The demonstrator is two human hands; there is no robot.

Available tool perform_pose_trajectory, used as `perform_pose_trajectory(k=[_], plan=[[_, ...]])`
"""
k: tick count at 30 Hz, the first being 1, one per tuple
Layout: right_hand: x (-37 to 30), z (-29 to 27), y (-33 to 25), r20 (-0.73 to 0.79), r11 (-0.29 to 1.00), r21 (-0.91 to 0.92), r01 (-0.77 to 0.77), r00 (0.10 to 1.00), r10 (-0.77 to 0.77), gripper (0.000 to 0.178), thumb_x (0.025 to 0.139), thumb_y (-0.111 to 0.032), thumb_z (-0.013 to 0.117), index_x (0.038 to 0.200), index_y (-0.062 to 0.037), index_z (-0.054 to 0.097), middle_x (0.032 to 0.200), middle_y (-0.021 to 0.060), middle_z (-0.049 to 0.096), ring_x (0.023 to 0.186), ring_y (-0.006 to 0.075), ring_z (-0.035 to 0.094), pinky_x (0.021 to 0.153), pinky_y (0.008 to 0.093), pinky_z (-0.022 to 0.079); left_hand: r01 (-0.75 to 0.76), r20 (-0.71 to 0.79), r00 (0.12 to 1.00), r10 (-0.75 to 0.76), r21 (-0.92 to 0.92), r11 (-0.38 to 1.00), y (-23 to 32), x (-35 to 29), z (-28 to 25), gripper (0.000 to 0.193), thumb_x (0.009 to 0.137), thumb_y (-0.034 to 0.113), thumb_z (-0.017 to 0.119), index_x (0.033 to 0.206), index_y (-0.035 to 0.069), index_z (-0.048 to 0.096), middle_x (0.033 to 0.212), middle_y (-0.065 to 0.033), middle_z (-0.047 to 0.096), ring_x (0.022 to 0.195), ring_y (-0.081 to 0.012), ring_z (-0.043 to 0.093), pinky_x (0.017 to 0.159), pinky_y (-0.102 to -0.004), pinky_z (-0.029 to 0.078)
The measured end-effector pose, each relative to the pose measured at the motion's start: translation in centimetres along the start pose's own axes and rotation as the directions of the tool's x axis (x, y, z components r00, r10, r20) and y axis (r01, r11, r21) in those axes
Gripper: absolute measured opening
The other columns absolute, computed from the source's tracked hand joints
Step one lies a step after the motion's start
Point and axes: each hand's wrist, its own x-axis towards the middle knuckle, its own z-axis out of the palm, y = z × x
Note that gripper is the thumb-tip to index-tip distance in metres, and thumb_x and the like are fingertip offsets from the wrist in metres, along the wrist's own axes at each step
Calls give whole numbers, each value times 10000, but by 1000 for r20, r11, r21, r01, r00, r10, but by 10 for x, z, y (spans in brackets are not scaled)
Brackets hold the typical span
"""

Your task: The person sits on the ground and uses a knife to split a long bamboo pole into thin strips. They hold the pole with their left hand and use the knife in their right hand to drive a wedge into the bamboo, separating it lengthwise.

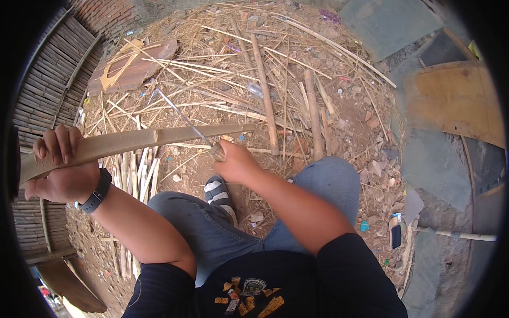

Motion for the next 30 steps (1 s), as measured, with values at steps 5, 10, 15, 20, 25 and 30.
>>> perform_pose_trajectory(k=[5,10,15,20,25,30], plan=[[-9,-13,-22,46,997,-58,54,998,-52,526,744,-170,663,1210,43,539,813,263,642,777,383,655,710,423,512,23,-24,999,-22,20,1000,5,0,6,723,669,828,590,825,130,484,654,33,425,556,-78,386,527,-221,300],[-3,-9,-3,-40,994,-27,105,994,-106,445,783,-184,678,1156,30,560,672,216,602,590,314,603,580,402,461,7,-14,1000,-6,19,1000,2,0,3,720,680,823,584,831,126,487,652,29,421,557,-84,391,528,-220,313],[-22,-15,-35,9,983,34,181,983,-182,390,806,-185,683,1115,24,568,583,162,569,483,254,561,513,387,423,1,-34,999,2,59,998,3,1,8,761,666,858,550,845,120,495,658,24,436,552,-88,399,528,-225,317],[-19,-7,-20,-86,986,103,130,989,-122,373,821,-186,673,1109,24,564,509,119,518,435,238,508,488,384,397,-14,-78,997,21,93,996,-5,0,25,787,661,884,511,837,117,491,635,22,433,533,-84,401,520,-221,319],[-22,-19,-30,44,992,48,115,992,-117,386,819,-190,674,1116,30,563,571,146,553,471,235,517,516,387,412,-38,-78,996,47,116,993,-4,1,26,799,669,889,492,852,112,489,645,20,438,539,-85,404,525,-223,318],[-19,0,-16,-100,983,106,148,985,-137,406,813,-195,675,1122,42,558,579,159,566,488,247,551,524,381,430,-34,-129,990,51,132,991,1,4,8,802,681,895,465,848,112,484,628,24,416,529,-84,392,517,-221,315]])
